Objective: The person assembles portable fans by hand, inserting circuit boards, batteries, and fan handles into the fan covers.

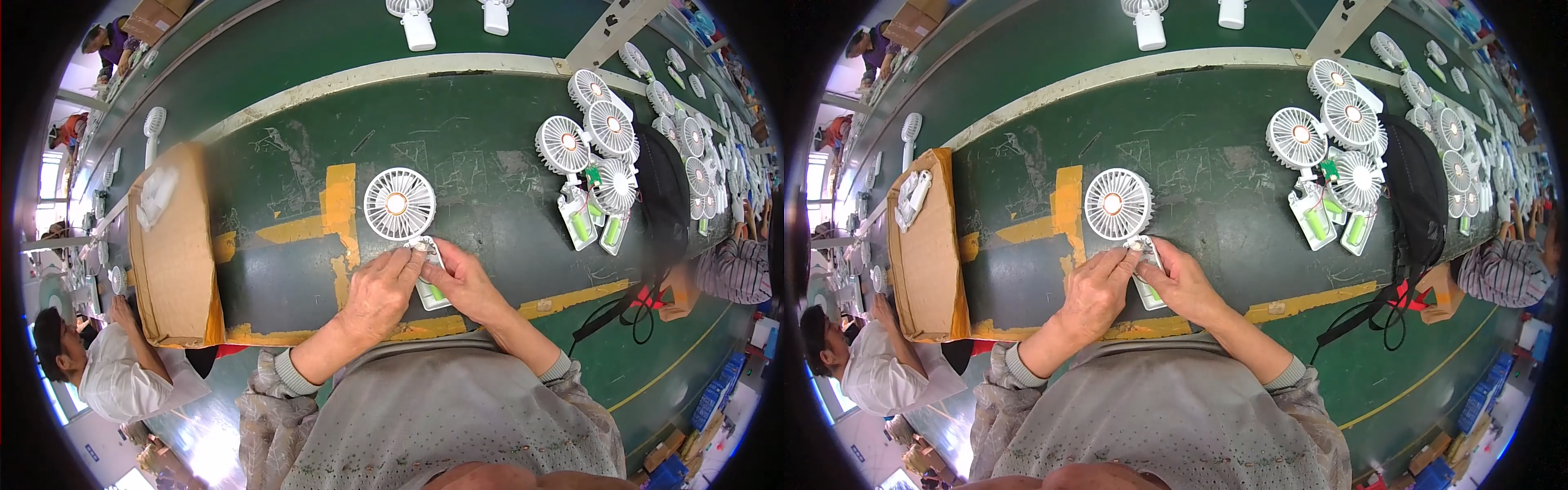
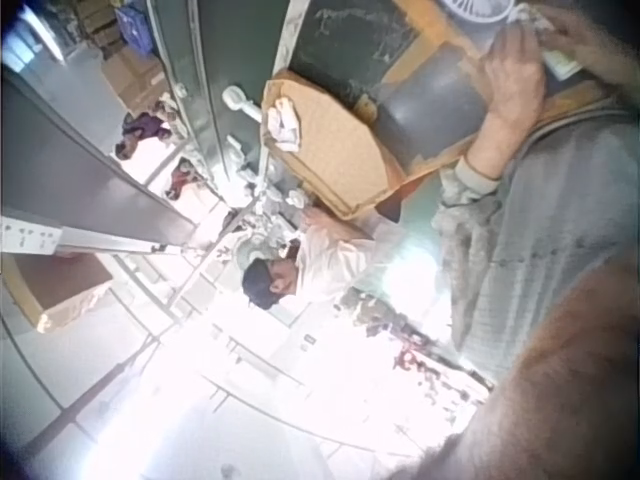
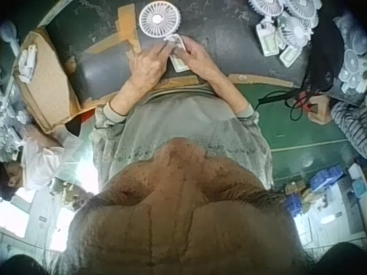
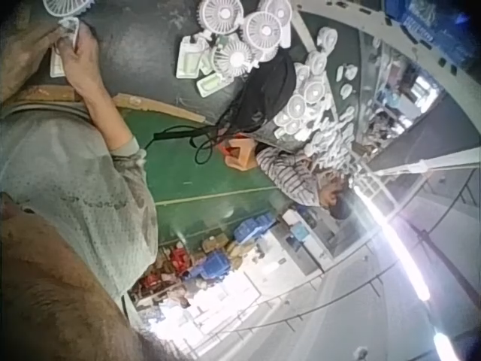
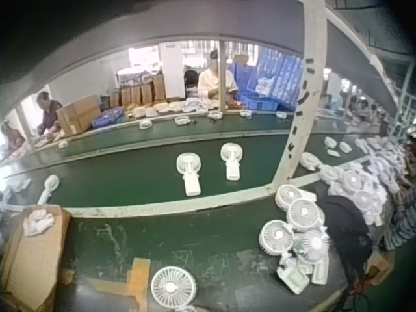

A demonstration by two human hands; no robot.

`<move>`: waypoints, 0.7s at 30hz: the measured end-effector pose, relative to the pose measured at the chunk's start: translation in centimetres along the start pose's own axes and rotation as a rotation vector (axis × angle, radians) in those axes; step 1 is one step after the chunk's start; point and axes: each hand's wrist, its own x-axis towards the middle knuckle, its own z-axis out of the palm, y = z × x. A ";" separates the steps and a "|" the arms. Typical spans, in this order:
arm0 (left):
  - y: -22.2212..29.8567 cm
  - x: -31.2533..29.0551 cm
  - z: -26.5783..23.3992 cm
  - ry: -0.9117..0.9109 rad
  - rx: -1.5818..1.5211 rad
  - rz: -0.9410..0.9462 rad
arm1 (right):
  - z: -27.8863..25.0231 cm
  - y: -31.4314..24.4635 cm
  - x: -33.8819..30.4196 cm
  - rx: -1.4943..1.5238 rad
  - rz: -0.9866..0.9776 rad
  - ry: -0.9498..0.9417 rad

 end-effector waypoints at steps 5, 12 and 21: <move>0.0 0.4 -0.4 -0.100 -0.013 0.013 | 0.2 0.8 0.2 -0.162 -0.070 0.065; 0.0 1.2 -0.7 -0.069 -0.055 0.007 | 0.2 0.7 0.3 -0.241 -0.098 0.081; -0.2 0.5 -0.7 0.038 -0.250 -0.194 | -0.6 -1.7 1.4 -0.015 0.227 -0.014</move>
